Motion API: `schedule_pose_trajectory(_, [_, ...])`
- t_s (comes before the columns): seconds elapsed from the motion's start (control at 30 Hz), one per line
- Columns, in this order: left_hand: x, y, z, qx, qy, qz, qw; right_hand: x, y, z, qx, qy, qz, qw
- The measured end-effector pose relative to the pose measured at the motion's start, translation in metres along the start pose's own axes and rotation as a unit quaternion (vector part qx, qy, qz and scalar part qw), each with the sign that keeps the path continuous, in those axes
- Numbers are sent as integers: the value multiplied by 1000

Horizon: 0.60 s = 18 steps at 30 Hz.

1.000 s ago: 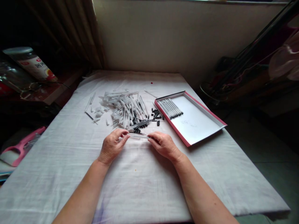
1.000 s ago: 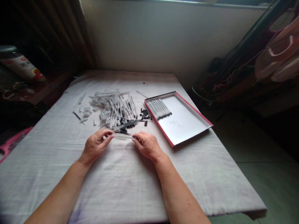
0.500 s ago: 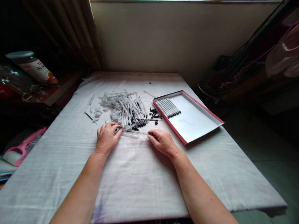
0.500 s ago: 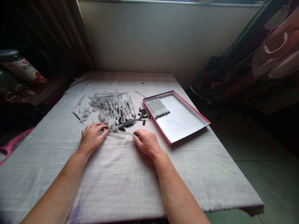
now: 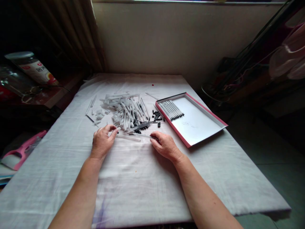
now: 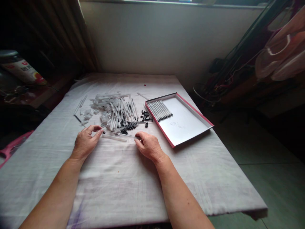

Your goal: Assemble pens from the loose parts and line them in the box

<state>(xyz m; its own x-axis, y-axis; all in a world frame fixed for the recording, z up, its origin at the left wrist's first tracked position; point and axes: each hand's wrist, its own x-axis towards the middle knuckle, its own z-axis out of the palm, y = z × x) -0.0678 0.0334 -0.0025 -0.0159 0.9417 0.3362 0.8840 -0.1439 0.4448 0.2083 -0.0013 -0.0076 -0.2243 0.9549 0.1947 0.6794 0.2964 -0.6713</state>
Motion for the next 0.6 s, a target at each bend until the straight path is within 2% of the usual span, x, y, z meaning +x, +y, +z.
schedule_pose_trajectory(0.13, [-2, -8, -5, -106, 6, -13, 994, 0, 0, 1, 8, 2, -7, 1000])
schedule_pose_trajectory(0.27, [-6, 0, -4, -214, -13, -36, 976, 0, -1, 2, 34, 8, -20, 999])
schedule_pose_trajectory(0.33, [-8, 9, -2, -297, -21, -75, 952, 0, -2, 1, 56, 14, -28, 998])
schedule_pose_trajectory(0.43, [-10, 21, 0, -423, -26, -124, 897, -2, -7, 1, 80, 16, -39, 996])
schedule_pose_trajectory(0.53, [-13, 31, 1, -492, -60, -173, 851, -3, -12, 2, 111, 21, -53, 992])
schedule_pose_trajectory(0.6, [-15, 35, 1, -513, -80, -194, 832, -4, -15, 3, 131, 32, -59, 989])
